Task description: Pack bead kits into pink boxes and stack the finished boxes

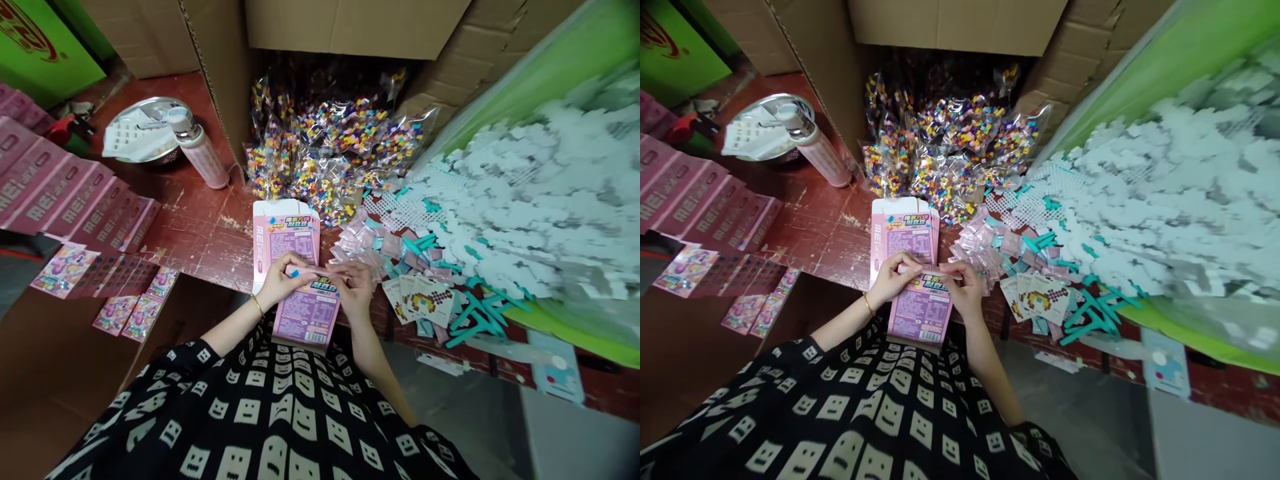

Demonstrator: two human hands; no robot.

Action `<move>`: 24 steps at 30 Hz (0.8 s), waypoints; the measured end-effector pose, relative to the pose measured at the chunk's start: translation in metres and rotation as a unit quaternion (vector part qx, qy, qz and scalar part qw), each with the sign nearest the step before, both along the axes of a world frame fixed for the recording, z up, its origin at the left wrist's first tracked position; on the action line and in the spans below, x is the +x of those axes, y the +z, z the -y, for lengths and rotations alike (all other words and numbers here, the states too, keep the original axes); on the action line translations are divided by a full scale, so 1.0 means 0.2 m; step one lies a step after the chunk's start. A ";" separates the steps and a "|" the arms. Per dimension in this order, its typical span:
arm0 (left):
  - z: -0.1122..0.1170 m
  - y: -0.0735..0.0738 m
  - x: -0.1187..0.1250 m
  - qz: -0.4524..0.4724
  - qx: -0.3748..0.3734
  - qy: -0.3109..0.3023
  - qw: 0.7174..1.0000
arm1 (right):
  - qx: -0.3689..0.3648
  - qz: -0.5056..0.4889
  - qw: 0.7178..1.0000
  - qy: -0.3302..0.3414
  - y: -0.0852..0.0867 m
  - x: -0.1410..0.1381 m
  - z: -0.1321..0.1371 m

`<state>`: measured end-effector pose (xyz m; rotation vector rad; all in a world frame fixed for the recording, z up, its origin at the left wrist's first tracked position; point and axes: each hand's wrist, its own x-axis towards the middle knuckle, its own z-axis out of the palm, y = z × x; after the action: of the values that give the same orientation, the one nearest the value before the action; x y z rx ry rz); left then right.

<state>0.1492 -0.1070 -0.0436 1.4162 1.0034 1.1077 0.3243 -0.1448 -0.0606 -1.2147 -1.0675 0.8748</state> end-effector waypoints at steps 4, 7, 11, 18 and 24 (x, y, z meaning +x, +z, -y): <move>-0.02 0.08 0.00 -0.020 -0.048 -0.006 0.999 | -0.057 0.055 0.994 0.078 0.08 0.10 -0.02; -0.01 0.09 0.01 -0.018 -0.047 0.022 0.999 | -0.133 0.027 0.982 0.133 0.12 0.17 -0.04; 0.03 0.05 0.01 -0.026 0.024 -0.010 0.999 | -0.135 0.028 0.966 0.217 0.14 0.23 -0.05; 0.05 0.07 0.01 -0.012 0.051 0.005 0.999 | -0.049 0.097 0.963 0.248 0.14 0.20 0.06; 0.00 0.22 -0.11 0.071 0.129 0.175 0.973 | -0.110 0.082 0.963 0.231 0.17 0.37 0.23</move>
<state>0.1274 -0.1072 -0.0006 1.3680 1.0598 1.6254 0.3986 -0.1912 -0.0262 -1.2566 -1.4525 1.2939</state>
